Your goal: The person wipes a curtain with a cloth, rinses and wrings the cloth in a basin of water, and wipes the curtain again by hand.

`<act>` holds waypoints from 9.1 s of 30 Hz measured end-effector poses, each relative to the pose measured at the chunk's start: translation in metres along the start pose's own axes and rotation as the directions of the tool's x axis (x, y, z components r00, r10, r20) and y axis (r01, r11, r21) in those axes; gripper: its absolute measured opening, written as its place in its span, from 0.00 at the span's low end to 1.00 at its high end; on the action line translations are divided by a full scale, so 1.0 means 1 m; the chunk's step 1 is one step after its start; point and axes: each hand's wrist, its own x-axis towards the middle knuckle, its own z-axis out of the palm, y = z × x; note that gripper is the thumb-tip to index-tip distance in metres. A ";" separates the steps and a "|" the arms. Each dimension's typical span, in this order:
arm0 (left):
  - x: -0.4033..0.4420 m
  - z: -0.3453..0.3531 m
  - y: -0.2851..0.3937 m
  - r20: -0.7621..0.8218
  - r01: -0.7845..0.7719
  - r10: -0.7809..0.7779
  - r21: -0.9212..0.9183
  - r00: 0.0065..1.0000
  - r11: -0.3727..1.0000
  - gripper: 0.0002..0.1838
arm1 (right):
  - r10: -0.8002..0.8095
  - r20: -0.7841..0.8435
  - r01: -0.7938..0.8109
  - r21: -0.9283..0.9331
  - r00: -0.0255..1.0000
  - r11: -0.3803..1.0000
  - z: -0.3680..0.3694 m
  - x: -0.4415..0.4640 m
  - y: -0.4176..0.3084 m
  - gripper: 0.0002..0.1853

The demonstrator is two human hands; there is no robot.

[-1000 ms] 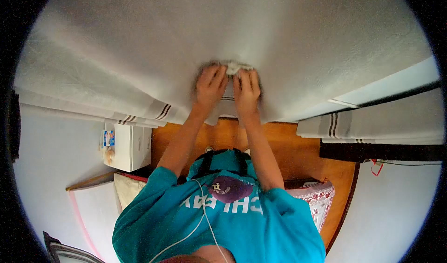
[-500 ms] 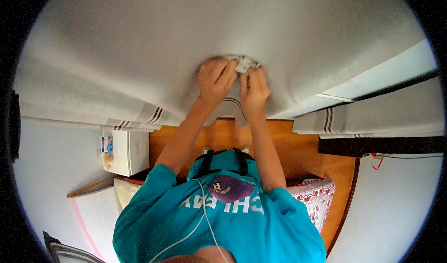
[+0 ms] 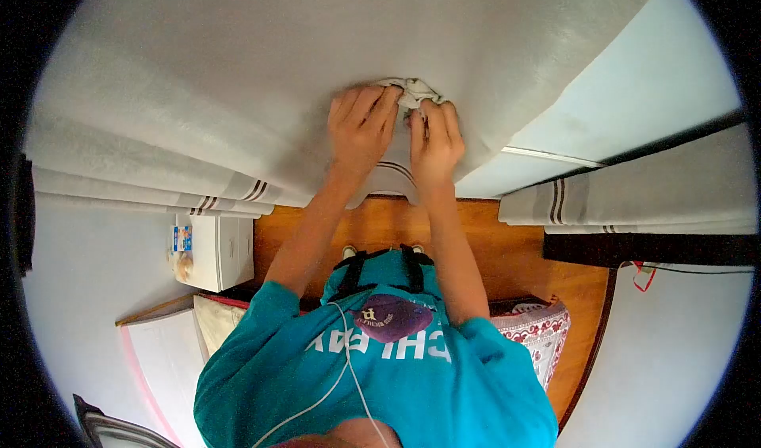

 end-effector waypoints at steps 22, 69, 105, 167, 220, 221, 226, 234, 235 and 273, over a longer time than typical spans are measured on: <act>-0.079 0.062 0.023 0.044 -0.048 0.051 -0.061 0.998 0.997 0.14 | 0.052 0.199 -0.066 0.067 0.979 0.996 -0.013 -0.049 0.095 0.08; 0.009 0.103 0.108 -0.077 0.048 -0.056 -0.097 0.995 0.994 0.13 | -0.044 -0.011 0.044 0.038 0.999 0.998 -0.110 0.037 0.097 0.10; -0.043 0.114 0.097 -0.032 -0.017 0.015 -0.072 0.999 0.997 0.12 | 0.089 0.181 -0.102 0.060 0.979 0.993 -0.087 -0.015 0.131 0.11; -0.065 -0.088 -0.121 -0.053 0.235 -0.231 0.081 0.972 0.969 0.12 | -0.016 0.196 -0.020 0.184 0.981 0.983 0.139 -0.046 -0.081 0.10; -0.044 -0.165 -0.207 -0.066 0.205 -0.216 -0.141 0.974 0.968 0.09 | 0.002 0.087 -0.003 0.020 0.996 1.000 0.207 -0.057 -0.168 0.11; -0.051 -0.163 -0.209 -0.068 0.202 -0.214 -0.149 0.975 0.968 0.09 | 0.041 0.100 -0.043 0.021 0.994 0.999 0.210 -0.052 -0.170 0.11; -0.130 -0.135 -0.217 0.055 0.180 -0.173 -0.171 0.983 0.969 0.09 | 0.255 0.283 -0.286 0.074 0.924 0.955 0.229 -0.121 -0.114 0.11; -0.067 -0.165 -0.216 -0.014 0.220 -0.227 -0.189 0.974 0.957 0.09 | 0.113 0.178 -0.128 0.073 0.977 0.989 0.212 -0.069 -0.172 0.11; -0.059 -0.165 -0.221 -0.082 0.186 -0.208 -0.218 0.975 0.958 0.08 | 0.092 0.162 -0.104 0.070 0.983 0.992 0.215 -0.060 -0.174 0.10; -0.116 -0.184 -0.240 0.172 0.463 -0.436 -0.172 0.883 0.870 0.10 | 0.022 0.214 -0.036 0.060 0.977 0.998 0.263 -0.095 -0.154 0.09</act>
